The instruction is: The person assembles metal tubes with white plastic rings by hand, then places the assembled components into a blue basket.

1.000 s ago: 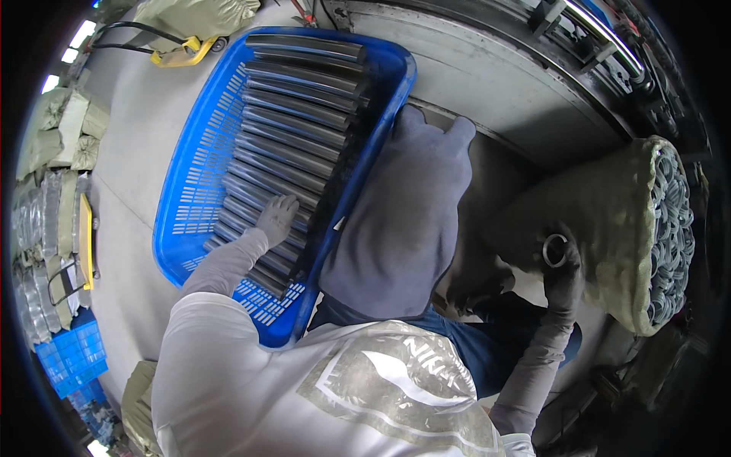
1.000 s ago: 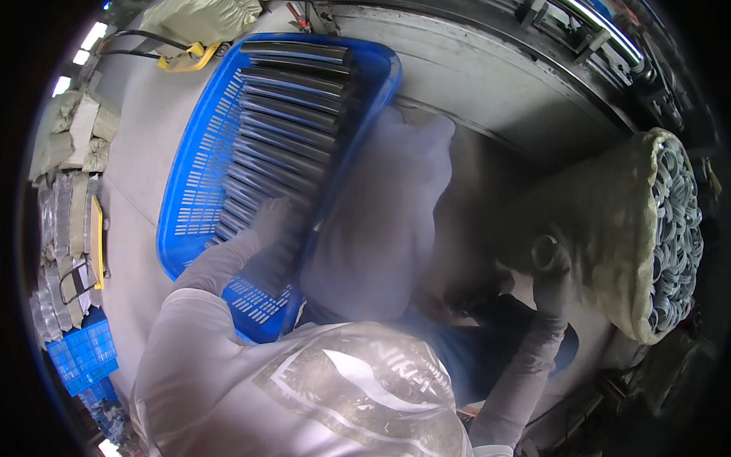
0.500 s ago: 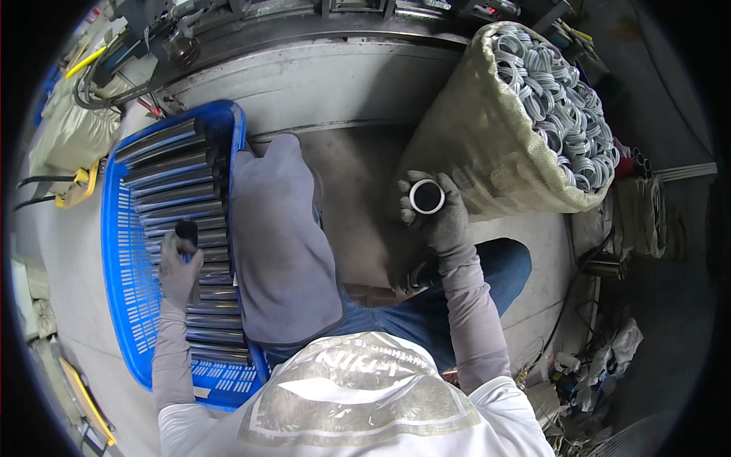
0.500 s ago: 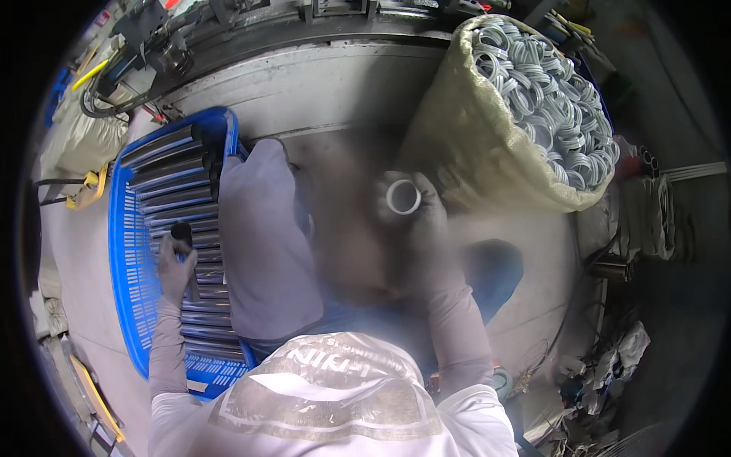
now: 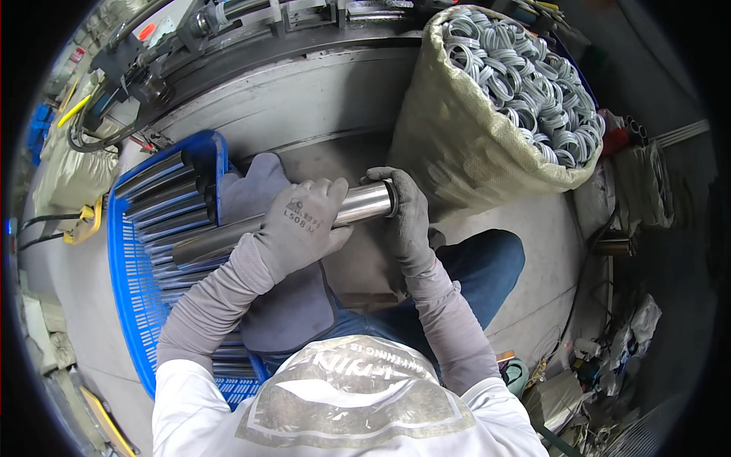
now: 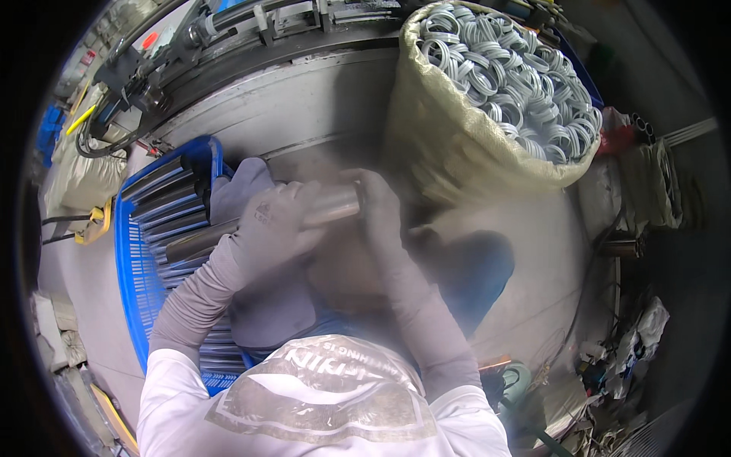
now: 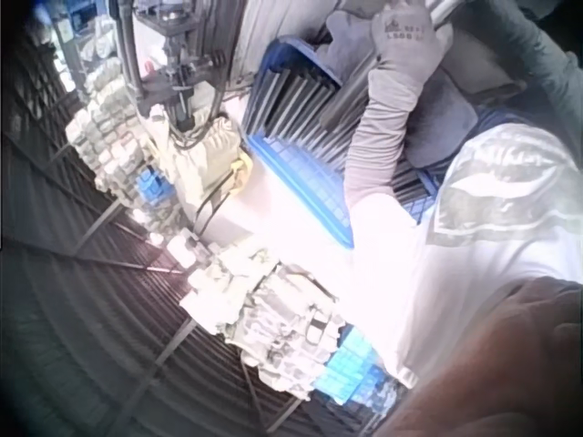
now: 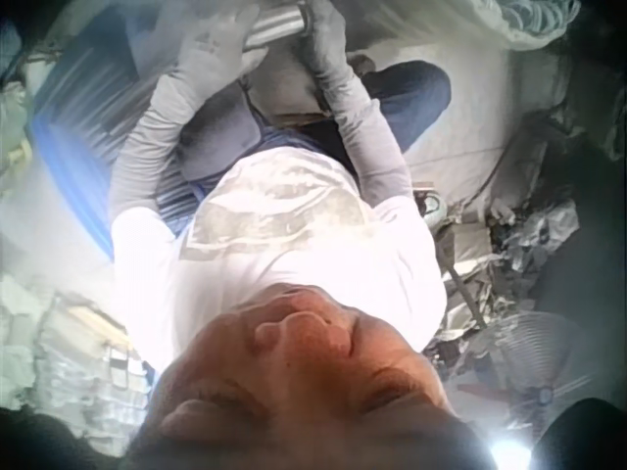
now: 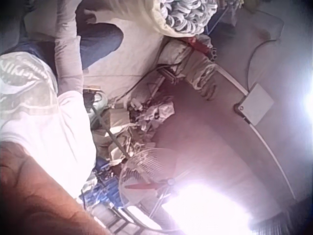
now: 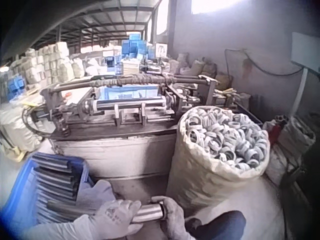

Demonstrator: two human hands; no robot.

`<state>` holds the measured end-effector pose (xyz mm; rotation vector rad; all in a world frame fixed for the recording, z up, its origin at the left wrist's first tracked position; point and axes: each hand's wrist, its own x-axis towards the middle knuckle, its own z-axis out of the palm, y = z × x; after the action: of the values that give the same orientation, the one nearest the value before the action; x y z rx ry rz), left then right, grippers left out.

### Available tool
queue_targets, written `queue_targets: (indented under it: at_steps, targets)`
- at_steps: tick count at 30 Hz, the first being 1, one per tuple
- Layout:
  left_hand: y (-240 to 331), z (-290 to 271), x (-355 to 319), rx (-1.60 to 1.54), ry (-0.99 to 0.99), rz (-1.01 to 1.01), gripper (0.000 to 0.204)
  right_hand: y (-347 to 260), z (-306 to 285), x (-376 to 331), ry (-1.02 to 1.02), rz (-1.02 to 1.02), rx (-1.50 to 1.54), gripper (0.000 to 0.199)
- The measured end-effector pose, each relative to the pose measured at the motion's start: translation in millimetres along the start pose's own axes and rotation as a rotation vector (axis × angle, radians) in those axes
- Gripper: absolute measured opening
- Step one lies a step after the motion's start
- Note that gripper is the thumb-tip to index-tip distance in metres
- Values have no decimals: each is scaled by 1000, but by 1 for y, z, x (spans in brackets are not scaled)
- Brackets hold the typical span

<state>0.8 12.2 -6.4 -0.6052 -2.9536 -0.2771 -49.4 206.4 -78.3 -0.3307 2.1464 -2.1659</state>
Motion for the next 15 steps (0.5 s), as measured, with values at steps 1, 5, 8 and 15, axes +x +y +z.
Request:
queue_targets:
  at_steps: [1,5,8,15]
  targets:
    - [0,2,1,11,-7,9,48,-4,-1,-1,5,5,4,45]
    - [2,5,5,66,-15,33,52,-2,-5,0,15,-160,-189,46]
    - [0,9,4,44,51,83,51,1,0,-2,35,-191,-212,44]
    - [-1,16,5,96,32,68,49,14,14,-1,100,-142,-291,28]
